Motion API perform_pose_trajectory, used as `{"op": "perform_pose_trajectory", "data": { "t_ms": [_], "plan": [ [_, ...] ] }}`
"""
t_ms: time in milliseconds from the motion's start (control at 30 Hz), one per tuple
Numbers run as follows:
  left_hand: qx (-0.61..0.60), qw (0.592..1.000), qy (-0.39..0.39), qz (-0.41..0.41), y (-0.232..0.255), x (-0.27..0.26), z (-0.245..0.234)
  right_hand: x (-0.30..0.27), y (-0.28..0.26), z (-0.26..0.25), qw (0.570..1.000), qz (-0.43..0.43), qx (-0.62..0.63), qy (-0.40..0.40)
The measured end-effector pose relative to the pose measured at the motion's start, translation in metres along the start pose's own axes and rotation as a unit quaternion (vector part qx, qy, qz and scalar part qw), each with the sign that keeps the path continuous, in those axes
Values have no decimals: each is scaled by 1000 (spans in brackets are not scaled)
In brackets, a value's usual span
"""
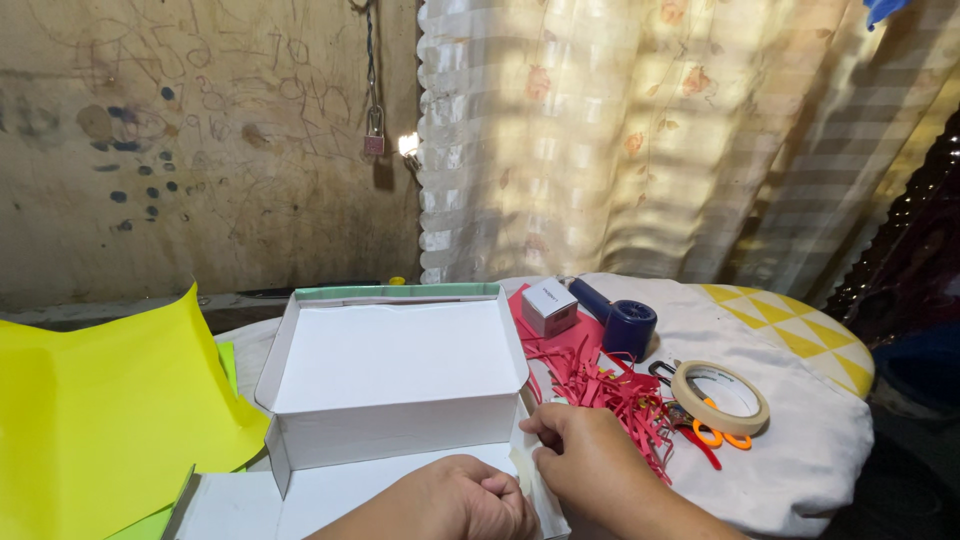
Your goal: The person assembles a white paper box by folding its flaps and securing them with tape. They repeatedly cut pieces of tape with scissors and apply them to the box edges to hold the structure together.
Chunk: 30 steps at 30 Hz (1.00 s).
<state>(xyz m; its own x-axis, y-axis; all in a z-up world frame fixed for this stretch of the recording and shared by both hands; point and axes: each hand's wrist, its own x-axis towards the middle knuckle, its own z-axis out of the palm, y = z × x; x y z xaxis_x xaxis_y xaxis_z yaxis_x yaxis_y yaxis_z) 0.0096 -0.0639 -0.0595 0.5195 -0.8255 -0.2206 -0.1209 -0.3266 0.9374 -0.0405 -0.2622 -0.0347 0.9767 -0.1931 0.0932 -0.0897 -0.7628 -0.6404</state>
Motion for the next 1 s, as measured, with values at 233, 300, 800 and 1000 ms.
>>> {"op": "perform_pose_trajectory", "data": {
  "t_ms": [233, 300, 800, 1000],
  "plan": [
    [-308, 950, -17, -52, -47, 26, -8, -1, -4, 0, 1000, 8, 13, 0],
    [-312, 948, -20, -54, -49, 24, -8, -2, -6, 0, 1000, 16, 17, -1],
    [-425, 896, -51, -118, -39, 28, -7, 0, -5, -2, 1000, 9, 6, -8],
    [-721, 564, -79, -395, -37, 51, -8, -1, -4, -1, 1000, -4, 10, 1]
  ]
}}
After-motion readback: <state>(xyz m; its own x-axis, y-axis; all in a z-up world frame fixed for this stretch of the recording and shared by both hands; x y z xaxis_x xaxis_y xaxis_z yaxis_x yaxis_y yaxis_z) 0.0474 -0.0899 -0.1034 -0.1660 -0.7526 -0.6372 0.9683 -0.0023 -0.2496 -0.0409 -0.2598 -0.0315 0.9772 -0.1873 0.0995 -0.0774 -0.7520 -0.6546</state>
